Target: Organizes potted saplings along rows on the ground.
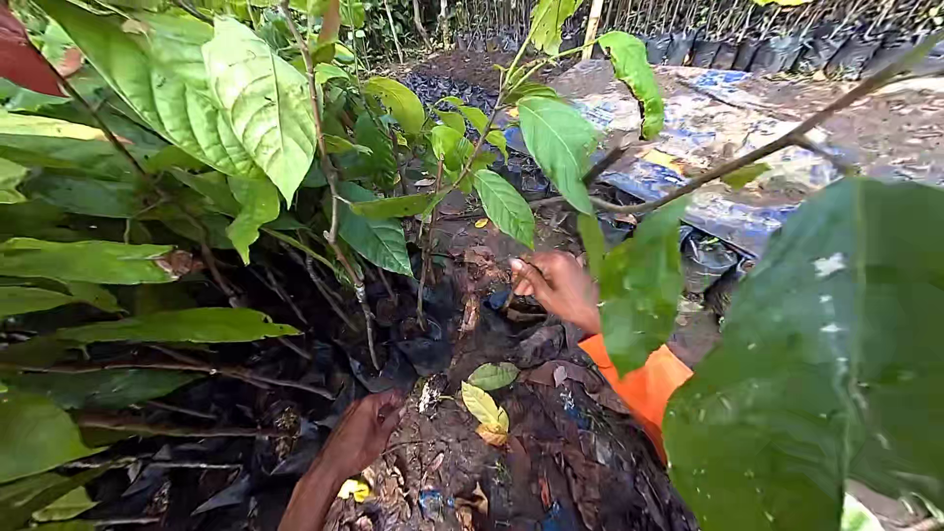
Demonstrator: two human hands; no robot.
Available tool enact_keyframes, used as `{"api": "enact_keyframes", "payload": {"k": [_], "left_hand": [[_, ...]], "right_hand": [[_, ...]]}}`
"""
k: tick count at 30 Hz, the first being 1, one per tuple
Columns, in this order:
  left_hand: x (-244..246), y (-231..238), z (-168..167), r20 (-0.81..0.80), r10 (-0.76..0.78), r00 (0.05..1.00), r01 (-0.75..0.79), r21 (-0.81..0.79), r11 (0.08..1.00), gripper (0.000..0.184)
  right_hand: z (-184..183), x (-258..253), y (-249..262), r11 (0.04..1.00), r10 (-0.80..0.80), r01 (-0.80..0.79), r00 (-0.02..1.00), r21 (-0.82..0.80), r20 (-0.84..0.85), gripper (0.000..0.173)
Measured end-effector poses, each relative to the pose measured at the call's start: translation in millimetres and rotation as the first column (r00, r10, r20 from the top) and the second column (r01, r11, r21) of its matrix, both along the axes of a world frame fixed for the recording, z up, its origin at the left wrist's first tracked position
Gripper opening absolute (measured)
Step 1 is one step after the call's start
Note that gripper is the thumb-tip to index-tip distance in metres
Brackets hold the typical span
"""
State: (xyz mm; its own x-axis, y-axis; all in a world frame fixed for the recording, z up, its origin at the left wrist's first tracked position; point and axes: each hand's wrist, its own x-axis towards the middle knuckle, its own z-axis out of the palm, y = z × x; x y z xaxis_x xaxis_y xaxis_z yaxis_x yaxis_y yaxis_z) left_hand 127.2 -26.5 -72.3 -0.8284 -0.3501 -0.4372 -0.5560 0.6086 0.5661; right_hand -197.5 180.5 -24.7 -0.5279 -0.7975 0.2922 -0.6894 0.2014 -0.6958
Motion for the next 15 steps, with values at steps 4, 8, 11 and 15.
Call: {"api": "enact_keyframes", "payload": {"k": [4, 8, 11, 15], "left_hand": [[10, -1, -12, -0.036, 0.037, 0.999, -0.036, 0.028, 0.999, 0.028], [11, 3, -15, 0.000, 0.051, 0.999, -0.051, 0.059, 0.997, 0.028], [6, 5, -15, 0.008, 0.036, 0.999, -0.037, 0.057, 0.998, 0.028], [-1, 10, -17, 0.030, 0.013, 0.999, -0.015, 0.072, 0.997, 0.030]], "right_hand": [[-18, 13, -73, 0.970, 0.117, -0.152, 0.976, 0.191, 0.184, 0.035], [-37, 11, -103, 0.933, 0.192, -0.256, 0.948, 0.251, 0.253, 0.035], [-34, 12, -106, 0.943, 0.200, -0.263, 0.938, 0.205, 0.282, 0.033], [-39, 19, -112, 0.943, 0.133, -0.228, 0.927, 0.243, 0.352, 0.033]]}}
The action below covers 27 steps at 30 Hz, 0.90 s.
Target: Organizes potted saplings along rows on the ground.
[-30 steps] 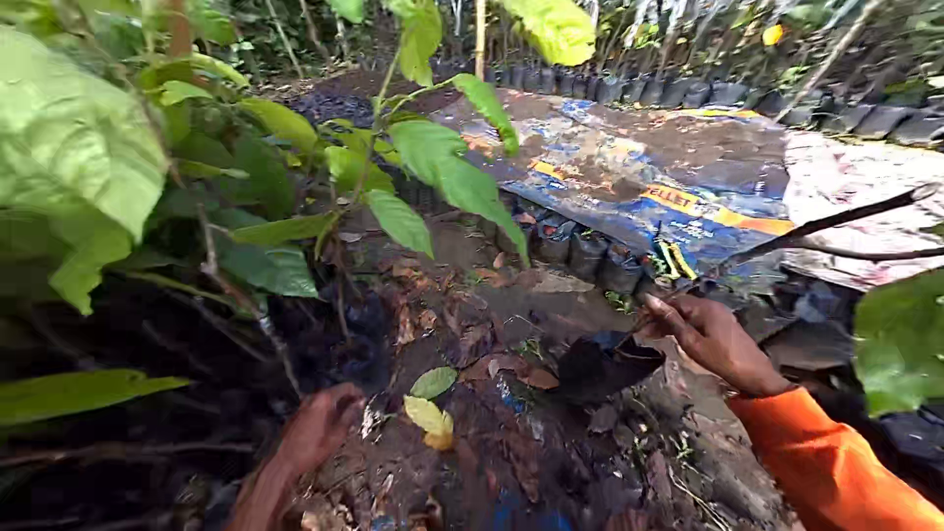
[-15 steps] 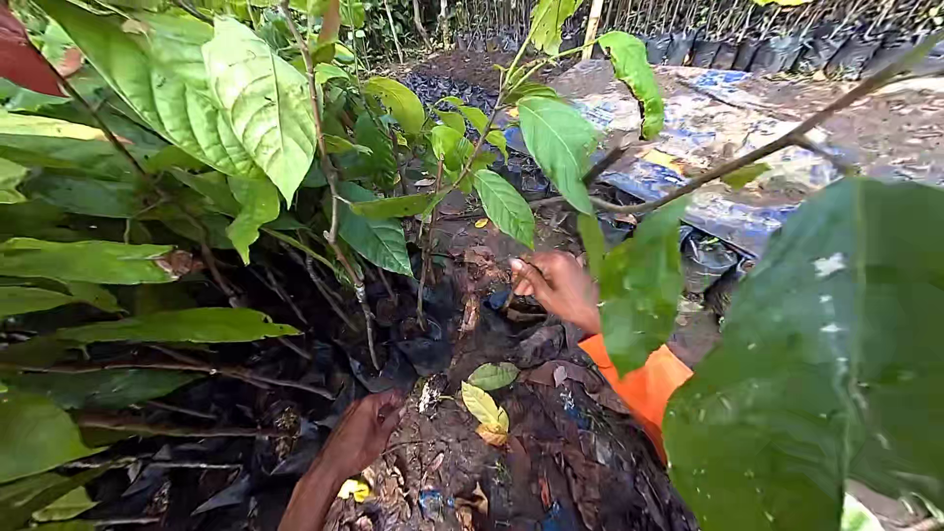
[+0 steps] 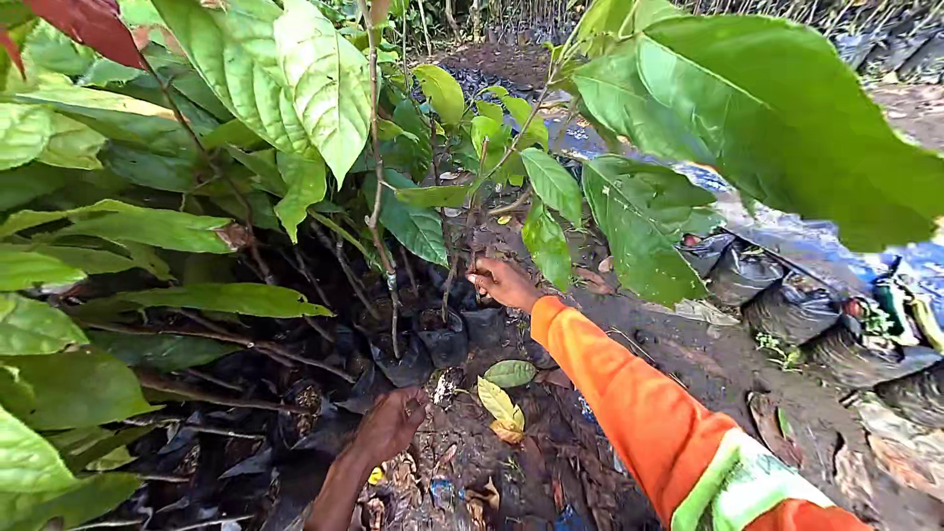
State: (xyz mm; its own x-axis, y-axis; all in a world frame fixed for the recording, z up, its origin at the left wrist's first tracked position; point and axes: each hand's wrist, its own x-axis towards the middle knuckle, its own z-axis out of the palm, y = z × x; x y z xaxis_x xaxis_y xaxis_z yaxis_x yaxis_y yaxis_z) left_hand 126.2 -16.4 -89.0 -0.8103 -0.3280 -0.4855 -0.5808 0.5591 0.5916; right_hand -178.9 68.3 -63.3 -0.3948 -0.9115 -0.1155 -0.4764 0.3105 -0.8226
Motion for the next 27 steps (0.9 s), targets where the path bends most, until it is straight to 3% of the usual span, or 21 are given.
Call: {"api": "enact_keyframes", "payload": {"k": [3, 9, 15, 18, 20, 24, 27], "left_hand": [[-5, 3, 1, 0.006, -0.016, 1.000, 0.016, 0.007, 1.000, 0.030], [-3, 5, 1, -0.014, -0.004, 1.000, 0.004, 0.016, 1.000, 0.030], [5, 4, -15, 0.030, 0.015, 0.999, -0.017, 0.066, 0.998, 0.032], [4, 2, -17, 0.051, 0.019, 0.999, -0.023, 0.076, 0.997, 0.033], [3, 5, -15, 0.046, 0.026, 0.999, -0.030, 0.088, 0.996, 0.032], [2, 8, -22, 0.050, 0.009, 0.999, -0.014, 0.102, 0.995, 0.030], [1, 8, -23, 0.075, 0.005, 0.997, -0.013, 0.099, 0.995, 0.031]], "right_hand": [[-26, -5, -11, 0.995, -0.041, 0.041, 0.999, 0.094, -0.006, 0.039], [-22, -6, -14, 0.982, 0.086, -0.058, 0.984, 0.178, -0.158, 0.041], [-31, -17, -9, 0.985, 0.138, -0.129, 0.987, 0.111, -0.080, 0.036], [-12, -26, 1, 0.985, 0.131, -0.127, 0.991, 0.117, -0.024, 0.034], [-3, -27, 3, 0.976, 0.119, -0.092, 0.984, 0.196, -0.132, 0.039], [-15, -18, -3, 0.904, 0.255, -0.105, 0.911, 0.415, -0.323, 0.044], [-34, -16, -3, 0.893, 0.275, -0.090, 0.884, 0.442, -0.377, 0.033]]}}
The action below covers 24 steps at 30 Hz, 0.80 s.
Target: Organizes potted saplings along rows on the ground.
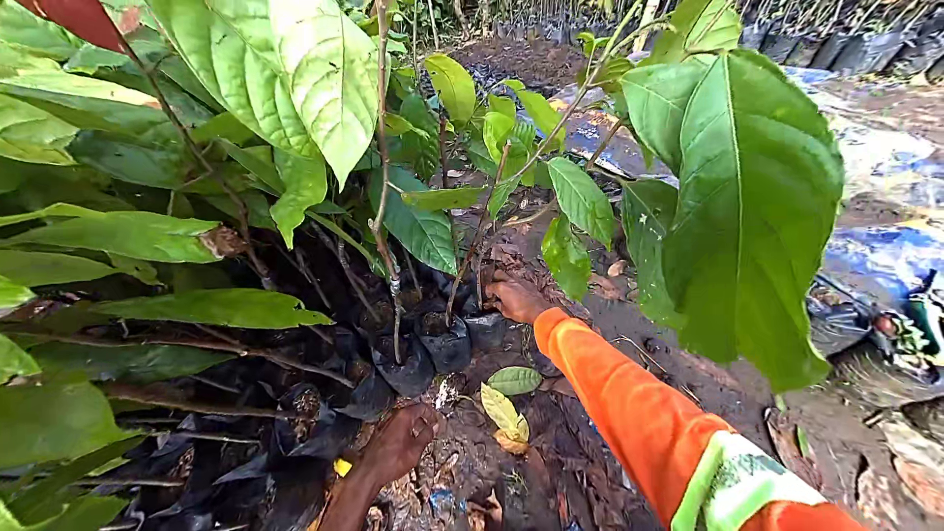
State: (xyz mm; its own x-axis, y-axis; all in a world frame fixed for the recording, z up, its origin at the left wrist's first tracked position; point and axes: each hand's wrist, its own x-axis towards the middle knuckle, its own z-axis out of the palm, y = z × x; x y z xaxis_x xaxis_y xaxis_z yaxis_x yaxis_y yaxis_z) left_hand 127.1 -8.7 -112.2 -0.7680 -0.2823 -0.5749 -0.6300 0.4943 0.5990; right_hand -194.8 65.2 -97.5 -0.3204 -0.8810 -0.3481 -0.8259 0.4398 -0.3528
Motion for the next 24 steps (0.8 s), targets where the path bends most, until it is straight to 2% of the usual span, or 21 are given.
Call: {"api": "enact_keyframes", "payload": {"k": [2, 4, 6, 8, 9, 11, 14, 16, 18, 20, 21, 22, 24], "left_hand": [[-1, 0, 1, 0.003, 0.005, 1.000, -0.005, -0.002, 1.000, 0.031], [0, 0, 1, -0.003, 0.006, 1.000, -0.006, -0.006, 1.000, 0.031], [1, 0, 0, 0.007, -0.001, 1.000, 0.001, -0.010, 1.000, 0.032], [2, 0, -3, 0.016, -0.011, 1.000, 0.011, -0.014, 1.000, 0.032], [1, 1, -4, 0.015, -0.011, 1.000, 0.011, -0.013, 1.000, 0.031], [-1, 2, -6, 0.035, -0.014, 0.999, 0.014, -0.007, 1.000, 0.031], [-8, 6, -13, 0.039, -0.025, 0.999, 0.025, 0.009, 1.000, 0.032], [-13, 8, -14, 0.025, -0.033, 0.999, 0.033, 0.007, 0.999, 0.032], [-17, 12, -9, 0.023, -0.035, 0.999, 0.035, 0.006, 0.999, 0.031], [-18, 14, -4, 0.010, -0.021, 1.000, 0.020, 0.014, 1.000, 0.030], [-17, 15, -2, 0.008, -0.009, 1.000, 0.008, 0.024, 1.000, 0.029], [-15, 16, -1, 0.007, 0.002, 1.000, -0.003, 0.031, 1.000, 0.029], [-12, 21, 2, -0.013, 0.015, 1.000, -0.015, 0.018, 1.000, 0.027]], "right_hand": [[7, 2, 4, 0.999, -0.036, 0.036, 0.999, -0.029, 0.020, 0.028], [16, 0, 11, 0.976, -0.168, 0.180, 0.980, -0.126, 0.104, 0.028], [6, -15, 16, 0.890, -0.319, 0.360, 0.930, -0.280, 0.184, 0.028], [-26, -39, 18, 0.791, -0.370, 0.451, 0.891, -0.415, 0.263, 0.028], [-40, -49, 18, 0.786, -0.339, 0.432, 0.899, -0.442, 0.276, 0.031], [-39, -45, 18, 0.864, -0.204, 0.258, 0.964, -0.433, 0.167, 0.032], [-12, -14, 13, 0.985, -0.040, 0.040, 0.999, -0.166, -0.001, 0.038], [-18, -8, 8, 0.995, -0.008, 0.006, 1.000, -0.095, -0.019, 0.036], [-31, -10, 9, 0.987, -0.039, 0.039, 0.999, -0.155, 0.006, 0.030], [-35, -13, 13, 0.951, -0.148, 0.182, 0.977, -0.250, 0.151, 0.030], [-43, -16, 17, 0.901, -0.223, 0.297, 0.943, -0.317, 0.249, 0.032], [-49, -18, 23, 0.834, -0.317, 0.433, 0.883, -0.342, 0.345, 0.038], [-46, -13, 39, 0.686, -0.482, 0.668, 0.714, -0.289, 0.508, 0.051]]}}
